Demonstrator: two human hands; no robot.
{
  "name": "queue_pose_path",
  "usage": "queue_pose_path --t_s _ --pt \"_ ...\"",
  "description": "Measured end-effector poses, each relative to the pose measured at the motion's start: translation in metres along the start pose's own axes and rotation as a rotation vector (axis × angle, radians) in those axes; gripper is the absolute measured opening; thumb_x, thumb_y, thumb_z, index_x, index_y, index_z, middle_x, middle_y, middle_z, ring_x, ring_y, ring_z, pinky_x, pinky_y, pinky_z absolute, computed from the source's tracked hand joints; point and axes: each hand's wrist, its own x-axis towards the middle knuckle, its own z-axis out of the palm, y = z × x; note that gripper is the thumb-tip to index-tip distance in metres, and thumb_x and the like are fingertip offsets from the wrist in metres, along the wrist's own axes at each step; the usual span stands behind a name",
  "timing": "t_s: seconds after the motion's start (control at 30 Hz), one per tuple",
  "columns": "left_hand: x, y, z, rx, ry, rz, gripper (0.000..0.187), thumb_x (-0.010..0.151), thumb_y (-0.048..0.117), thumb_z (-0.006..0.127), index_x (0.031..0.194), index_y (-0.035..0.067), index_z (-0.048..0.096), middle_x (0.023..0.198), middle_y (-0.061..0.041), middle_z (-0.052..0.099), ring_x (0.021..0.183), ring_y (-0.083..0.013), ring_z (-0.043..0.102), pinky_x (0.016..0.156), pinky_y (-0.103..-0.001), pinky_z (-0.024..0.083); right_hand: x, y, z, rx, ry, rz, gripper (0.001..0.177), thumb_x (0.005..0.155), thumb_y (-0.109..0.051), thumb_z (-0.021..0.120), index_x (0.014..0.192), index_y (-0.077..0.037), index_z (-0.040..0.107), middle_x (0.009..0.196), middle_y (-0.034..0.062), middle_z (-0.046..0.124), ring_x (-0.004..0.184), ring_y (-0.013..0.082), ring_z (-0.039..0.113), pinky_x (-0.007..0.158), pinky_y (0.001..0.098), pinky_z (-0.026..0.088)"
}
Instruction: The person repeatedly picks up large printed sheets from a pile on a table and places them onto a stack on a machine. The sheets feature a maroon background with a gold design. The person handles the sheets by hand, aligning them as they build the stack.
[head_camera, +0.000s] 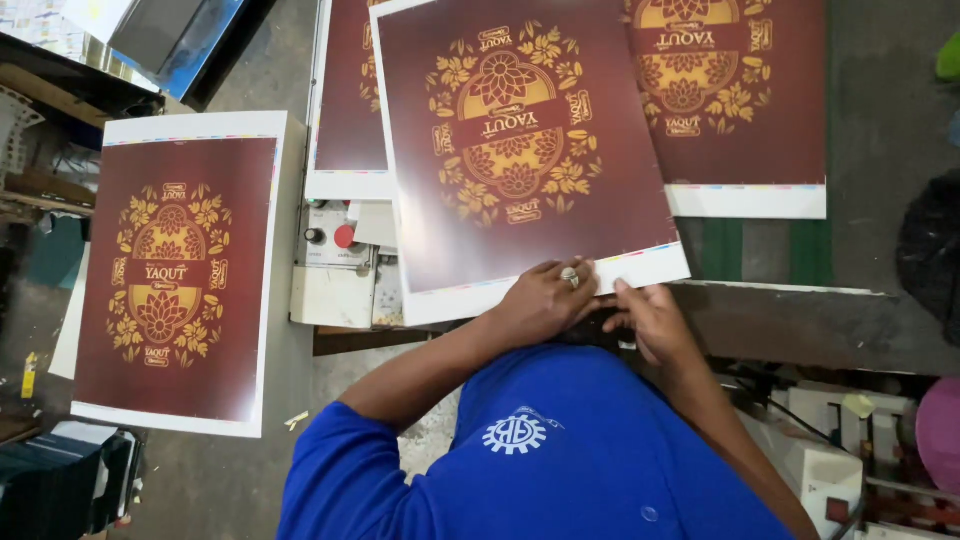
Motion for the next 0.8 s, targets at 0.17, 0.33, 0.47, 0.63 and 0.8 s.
queue_pose_path --t_s 0.17,0.33,0.47,0.63,0.8 --pt "-0.017 -0.094 -0.002 0.136 -0.223 -0.214 0.031 0.099 0.024 0.065 0.123 0.004 0.064 0.118 -0.015 0.071 0.100 -0.0307 0.072 0.088 -0.044 0.056 -0.019 -0.005 -0.037 0.044 0.280 -0.206 0.028 0.107 -0.014 0.055 0.134 -0.003 0.053 0.107 0.0125 0.071 0.083 0.0221 0.073 0.057 0.0291 0.056" --pt "-0.042 -0.189 -0.025 0.316 -0.225 -0.298 0.063 0.089 0.049 0.071 0.128 0.001 0.060 0.140 -0.020 0.058 0.120 -0.0372 0.063 0.104 -0.052 0.049 -0.055 -0.004 -0.097 0.049 0.436 -0.302 0.025 0.110 -0.008 0.056 0.134 -0.003 0.055 0.103 0.0130 0.072 0.079 0.0219 0.072 0.057 0.0306 0.056" --pt "-0.049 -0.213 -0.037 0.458 -0.433 -0.258 0.080 0.079 0.054 0.069 0.133 -0.002 0.055 0.144 -0.020 0.050 0.131 -0.0387 0.057 0.104 -0.052 0.046 -0.087 -0.024 -0.107 0.028 0.562 -0.275 0.027 0.109 -0.006 0.056 0.135 -0.003 0.056 0.104 0.0125 0.072 0.079 0.0207 0.072 0.058 0.0296 0.056" --pt "-0.053 -0.218 -0.043 0.453 -0.641 -0.293 0.048 0.103 0.036 0.061 0.131 -0.003 0.056 0.145 -0.022 0.057 0.128 -0.0348 0.063 0.100 -0.045 0.055 -0.114 -0.020 -0.133 0.021 0.562 -0.299 0.023 0.112 -0.005 0.055 0.134 0.002 0.055 0.106 0.0142 0.072 0.082 0.0217 0.073 0.060 0.0304 0.057" --pt "-0.067 -0.235 -0.050 0.399 -0.349 -0.294 0.025 0.105 0.006 0.053 0.124 -0.002 0.065 0.087 -0.016 0.074 0.071 -0.0286 0.073 0.060 -0.041 0.058 -0.136 -0.012 -0.147 -0.006 0.623 -0.326 0.020 0.115 -0.005 0.054 0.133 0.002 0.053 0.107 0.0144 0.071 0.083 0.0221 0.072 0.061 0.0313 0.058"
